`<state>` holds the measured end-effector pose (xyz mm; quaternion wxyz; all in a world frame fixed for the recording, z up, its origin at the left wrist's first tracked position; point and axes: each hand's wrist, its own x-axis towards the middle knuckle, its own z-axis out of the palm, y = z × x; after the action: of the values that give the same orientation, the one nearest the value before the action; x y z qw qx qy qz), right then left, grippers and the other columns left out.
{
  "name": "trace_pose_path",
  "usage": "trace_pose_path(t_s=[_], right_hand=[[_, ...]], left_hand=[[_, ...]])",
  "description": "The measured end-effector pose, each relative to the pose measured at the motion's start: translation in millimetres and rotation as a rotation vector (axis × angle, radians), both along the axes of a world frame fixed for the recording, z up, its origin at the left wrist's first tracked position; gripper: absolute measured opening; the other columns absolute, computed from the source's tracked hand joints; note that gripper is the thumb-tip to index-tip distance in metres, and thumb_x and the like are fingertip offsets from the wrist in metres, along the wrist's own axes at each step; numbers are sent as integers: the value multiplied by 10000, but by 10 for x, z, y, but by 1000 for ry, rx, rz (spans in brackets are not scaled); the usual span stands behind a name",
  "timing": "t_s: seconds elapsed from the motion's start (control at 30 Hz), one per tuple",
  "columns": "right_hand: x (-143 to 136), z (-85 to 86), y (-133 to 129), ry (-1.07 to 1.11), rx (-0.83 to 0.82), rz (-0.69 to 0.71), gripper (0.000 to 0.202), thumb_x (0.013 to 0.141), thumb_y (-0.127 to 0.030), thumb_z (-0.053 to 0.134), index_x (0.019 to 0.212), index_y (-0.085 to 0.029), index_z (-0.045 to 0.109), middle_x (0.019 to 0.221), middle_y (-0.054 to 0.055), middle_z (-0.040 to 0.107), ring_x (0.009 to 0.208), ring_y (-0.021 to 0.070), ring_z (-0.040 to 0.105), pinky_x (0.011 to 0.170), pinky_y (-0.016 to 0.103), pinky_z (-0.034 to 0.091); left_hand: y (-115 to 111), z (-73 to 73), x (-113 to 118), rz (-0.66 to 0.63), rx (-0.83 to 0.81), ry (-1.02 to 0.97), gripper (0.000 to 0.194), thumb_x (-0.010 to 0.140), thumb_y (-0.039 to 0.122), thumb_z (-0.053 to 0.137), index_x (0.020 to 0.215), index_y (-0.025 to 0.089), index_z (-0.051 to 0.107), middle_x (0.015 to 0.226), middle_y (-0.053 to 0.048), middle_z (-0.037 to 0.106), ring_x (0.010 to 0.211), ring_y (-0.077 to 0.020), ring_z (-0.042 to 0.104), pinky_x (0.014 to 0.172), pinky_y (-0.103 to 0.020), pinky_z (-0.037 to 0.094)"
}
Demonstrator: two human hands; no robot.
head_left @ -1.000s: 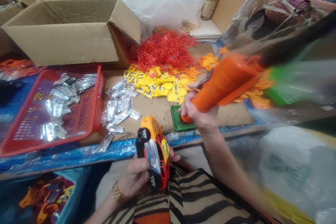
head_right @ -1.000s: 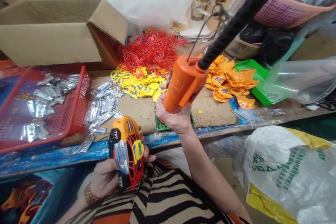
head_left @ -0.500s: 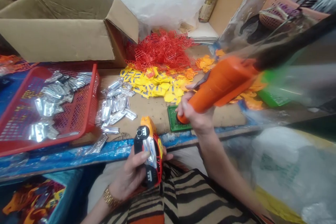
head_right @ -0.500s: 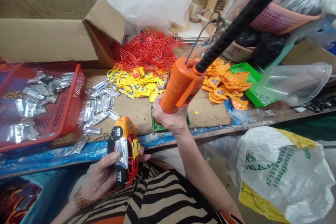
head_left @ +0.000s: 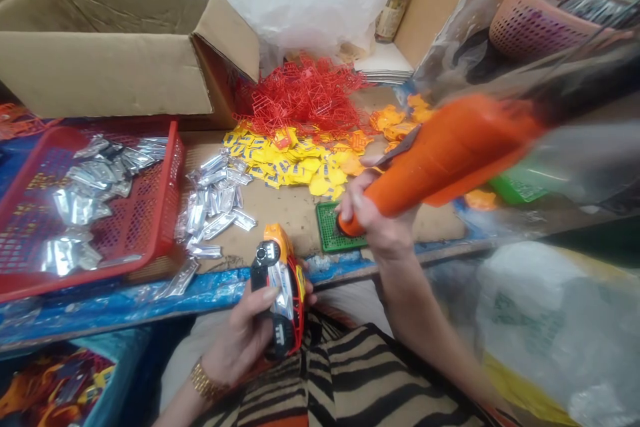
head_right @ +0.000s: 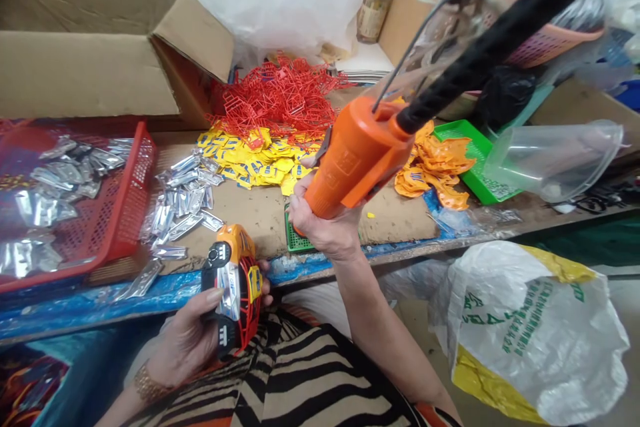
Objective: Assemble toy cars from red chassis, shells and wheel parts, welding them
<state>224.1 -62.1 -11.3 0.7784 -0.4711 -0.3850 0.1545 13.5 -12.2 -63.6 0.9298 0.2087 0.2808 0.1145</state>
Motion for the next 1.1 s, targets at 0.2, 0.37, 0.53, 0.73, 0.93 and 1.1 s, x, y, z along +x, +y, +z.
trace_pose_path(t_s=[0.2, 0.37, 0.53, 0.73, 0.93, 1.1], right_hand=[[-14, 146, -71, 65, 44, 74, 203, 818, -112, 612, 936, -242, 511, 708, -69, 521, 528, 82, 556, 582, 264, 510], [-176, 567, -158, 206, 117, 69, 235, 725, -93, 642, 884, -244, 557, 650, -73, 477, 470, 67, 495, 564, 251, 513], [-363, 858, -162, 243, 85, 184, 175, 774, -287, 719, 891, -270, 590, 554, -85, 387, 370, 72, 410, 450, 264, 442], [-468, 706, -158, 190, 48, 303, 306, 818, -293, 735, 1080, -290, 577, 626, -84, 493, 420, 90, 475, 480, 282, 443], [-486, 665, -182, 176, 31, 335, 275, 846, -275, 719, 1065, -312, 556, 626, -91, 464, 443, 79, 495, 516, 274, 501], [-496, 625, -178, 166, 32, 323, 300, 839, -290, 722, 1100, -306, 577, 659, -77, 437, 452, 79, 498, 489, 279, 502]], left_hand=[[3, -7, 98, 81, -11, 43, 366, 789, 239, 742, 1136, 166, 653, 956, -70, 730, 907, -262, 703, 880, -403, 585], [0, 102, 228, 120, -15, 19, 248, 764, 262, 752, 932, 91, 688, 850, -88, 703, 833, -257, 686, 841, -414, 593], [-43, 156, 264, 180, 54, 92, 144, 797, 201, 718, 913, 138, 663, 765, -15, 671, 679, -154, 643, 766, -348, 603], [-82, 209, 308, 212, 190, 109, 183, 738, 188, 766, 873, 149, 649, 723, 18, 658, 584, -114, 613, 623, -246, 583], [-76, 273, 336, 212, 248, 168, 214, 738, 228, 768, 887, 149, 635, 727, 17, 636, 563, -124, 599, 539, -242, 556], [-80, 271, 347, 222, 247, 193, 264, 700, 246, 800, 875, 151, 626, 719, 19, 622, 554, -128, 597, 506, -227, 534]])
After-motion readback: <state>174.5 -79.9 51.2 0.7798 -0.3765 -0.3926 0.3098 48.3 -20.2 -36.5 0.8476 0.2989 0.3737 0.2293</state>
